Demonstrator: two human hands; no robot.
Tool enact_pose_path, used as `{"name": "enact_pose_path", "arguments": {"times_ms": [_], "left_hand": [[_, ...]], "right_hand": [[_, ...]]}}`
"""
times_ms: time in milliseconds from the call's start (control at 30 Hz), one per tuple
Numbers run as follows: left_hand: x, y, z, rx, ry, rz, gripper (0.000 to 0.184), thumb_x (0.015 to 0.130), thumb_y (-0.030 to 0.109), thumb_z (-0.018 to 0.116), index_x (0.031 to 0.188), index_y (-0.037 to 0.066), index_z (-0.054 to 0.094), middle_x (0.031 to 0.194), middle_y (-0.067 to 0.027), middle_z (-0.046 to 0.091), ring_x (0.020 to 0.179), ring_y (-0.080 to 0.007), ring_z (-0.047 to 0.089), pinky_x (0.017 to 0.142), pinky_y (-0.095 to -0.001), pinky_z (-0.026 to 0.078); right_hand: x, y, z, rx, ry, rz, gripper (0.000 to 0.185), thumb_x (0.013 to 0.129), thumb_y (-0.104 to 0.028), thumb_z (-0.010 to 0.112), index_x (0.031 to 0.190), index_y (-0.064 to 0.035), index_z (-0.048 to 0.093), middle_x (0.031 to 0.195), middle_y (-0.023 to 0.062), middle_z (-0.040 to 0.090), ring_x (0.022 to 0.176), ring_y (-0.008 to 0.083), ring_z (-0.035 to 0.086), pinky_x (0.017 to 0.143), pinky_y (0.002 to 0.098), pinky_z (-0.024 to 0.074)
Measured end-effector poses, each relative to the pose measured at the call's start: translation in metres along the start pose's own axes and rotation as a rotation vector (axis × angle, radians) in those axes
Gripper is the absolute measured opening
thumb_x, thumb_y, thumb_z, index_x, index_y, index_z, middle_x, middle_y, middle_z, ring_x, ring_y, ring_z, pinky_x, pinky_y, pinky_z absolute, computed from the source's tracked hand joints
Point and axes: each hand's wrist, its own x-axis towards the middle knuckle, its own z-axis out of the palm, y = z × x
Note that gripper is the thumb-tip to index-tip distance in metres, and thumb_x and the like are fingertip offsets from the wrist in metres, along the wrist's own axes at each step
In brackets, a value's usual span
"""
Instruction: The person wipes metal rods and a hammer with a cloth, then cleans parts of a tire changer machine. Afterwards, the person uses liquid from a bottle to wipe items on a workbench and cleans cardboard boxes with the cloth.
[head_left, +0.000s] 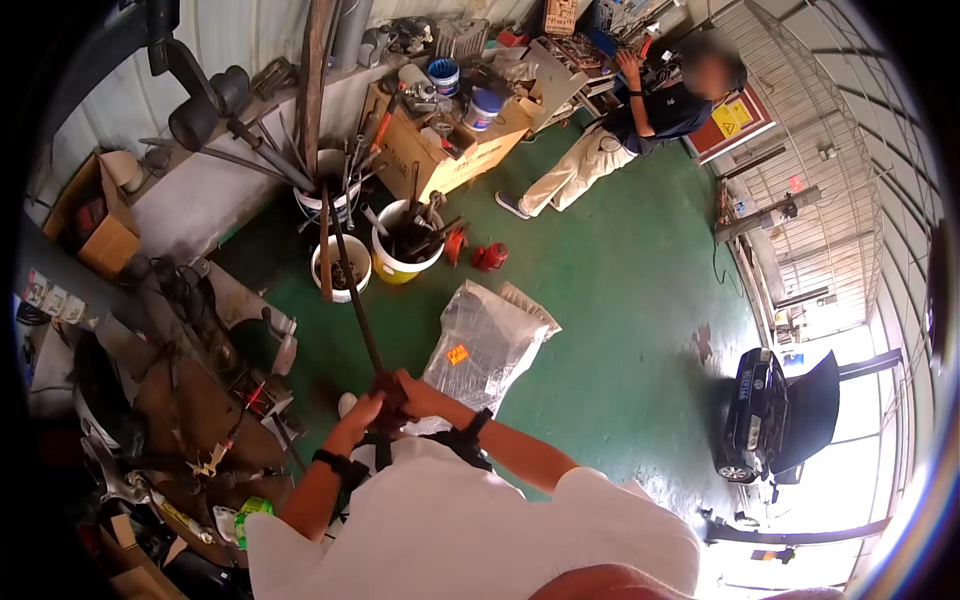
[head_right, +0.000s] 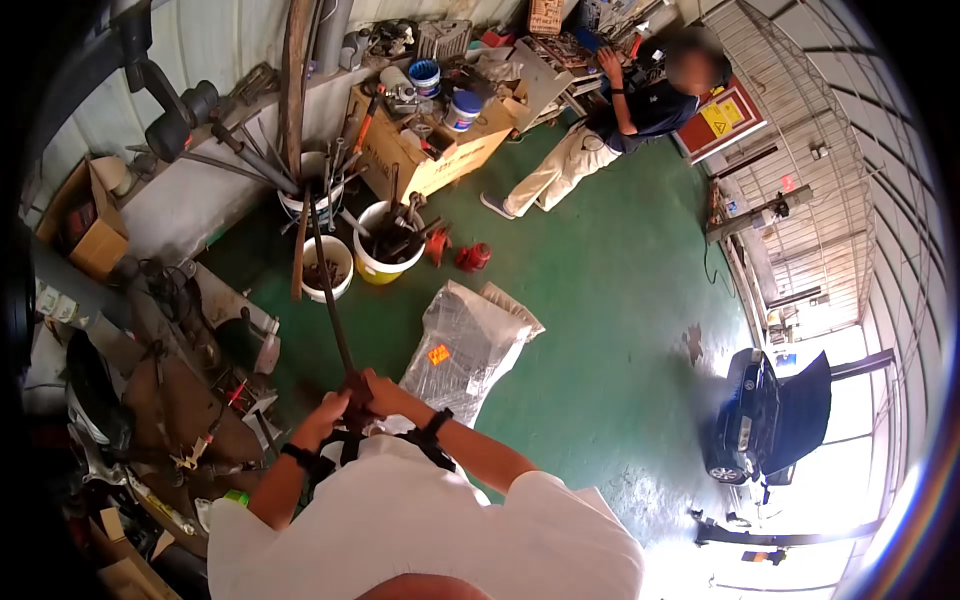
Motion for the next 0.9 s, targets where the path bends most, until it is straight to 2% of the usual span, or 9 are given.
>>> {"name": "enact_pose_path", "arguments": {"times_ms": [67,100,300,367,500,567,700,733,900], "left_hand": [[-0.004,0.003,0.016,-0.088,-0.098,-0.077,0.041,0.094,0.045,0.051,0.12,0.013,0.055,0.108,-0.004,0.061,0.094,-0.0159,0.059,0.076,-0.0362,0.049],[-0.041,0.01,-0.029,-0.049,-0.02,-0.119,0.041,0.094,0.045,0.051,0.12,0.013,0.055,0.108,-0.004,0.061,0.094,-0.0159,0.059,0.076,-0.0362,0.049],[0.07,-0.049,-0.045,-0.052,-0.08,0.055,0.033,0.097,0.033,0.047,0.108,0.005,0.06,0.095,-0.0042,0.064,0.085,-0.0129,0.06,0.068,-0.0311,0.048],[0.106,-0.08,-0.053,-0.059,0.082,0.139,0.031,0.095,0.028,0.05,0.107,0.002,0.06,0.095,-0.0077,0.064,0.087,-0.0173,0.061,0.071,-0.0315,0.049],[0.065,0.003,-0.023,0.076,0.399,0.521,0.031,0.089,0.018,0.056,0.113,-0.003,0.054,0.101,-0.0153,0.062,0.094,-0.0246,0.061,0.08,-0.0352,0.049],[0.074,0.017,-0.03,0.033,0.512,0.68,0.037,0.086,0.011,0.059,0.118,-0.006,0.049,0.107,-0.0204,0.06,0.101,-0.0287,0.059,0.088,-0.0377,0.048],[0.058,0.04,-0.027,0.1,0.427,0.795,0.046,0.081,0.004,0.062,0.123,-0.006,0.044,0.116,-0.024,0.055,0.109,-0.0331,0.056,0.093,-0.0385,0.045],[0.053,0.042,-0.028,0.32,0.425,0.783,0.049,0.08,0.003,0.062,0.124,-0.006,0.044,0.117,-0.0253,0.053,0.112,-0.0358,0.054,0.095,-0.0394,0.044],[0.017,0.056,-0.038,0.64,0.224,0.697,0.055,0.073,0.002,0.066,0.122,-0.005,0.044,0.118,-0.0281,0.051,0.114,-0.042,0.05,0.095,-0.0419,0.043]], "right_hand": [[-0.009,0.018,-0.001,-0.036,0.058,-0.173,0.058,0.073,-0.008,0.064,0.122,0.0001,0.034,0.086,0.0295,0.063,0.079,0.0409,0.067,0.061,0.0471,0.0532],[0.013,-0.011,0.035,0.047,0.041,-0.22,0.058,0.073,-0.008,0.064,0.122,0.0001,0.034,0.086,0.0295,0.063,0.079,0.0409,0.067,0.061,0.0471,0.0532],[0.041,-0.023,-0.011,0.065,-0.232,0.231,0.068,0.067,-0.012,0.067,0.123,0.0051,0.033,0.091,0.0315,0.063,0.084,0.043,0.065,0.066,0.0464,0.0536],[0.051,-0.015,-0.006,-0.041,-0.225,0.16,0.071,0.067,-0.018,0.069,0.124,0.0053,0.033,0.091,0.0307,0.064,0.085,0.042,0.066,0.067,0.0454,0.0542],[0.054,-0.014,-0.006,0.1,-0.075,0.181,0.072,0.069,-0.024,0.071,0.124,0.0039,0.033,0.091,0.0302,0.064,0.087,0.0434,0.065,0.069,0.0473,0.0541],[0.067,0.004,0.019,-0.132,0.273,-0.017,0.073,0.072,-0.033,0.072,0.123,0.0025,0.033,0.092,0.0314,0.064,0.087,0.0466,0.064,0.071,0.0511,0.0532],[0.063,-0.009,0.027,-0.044,0.25,0.143,0.071,0.076,-0.038,0.069,0.122,0.0022,0.031,0.089,0.033,0.063,0.087,0.0501,0.062,0.075,0.0526,0.0523],[0.062,-0.009,0.025,-0.035,0.243,0.143,0.071,0.076,-0.038,0.069,0.122,0.0022,0.031,0.089,0.033,0.063,0.087,0.0501,0.062,0.075,0.0526,0.0523],[0.021,-0.011,0.005,-0.174,-0.03,-0.102,0.085,0.078,-0.039,0.068,0.132,0.0075,0.022,0.087,0.031,0.063,0.08,0.0473,0.063,0.071,0.0499,0.0523]]}}
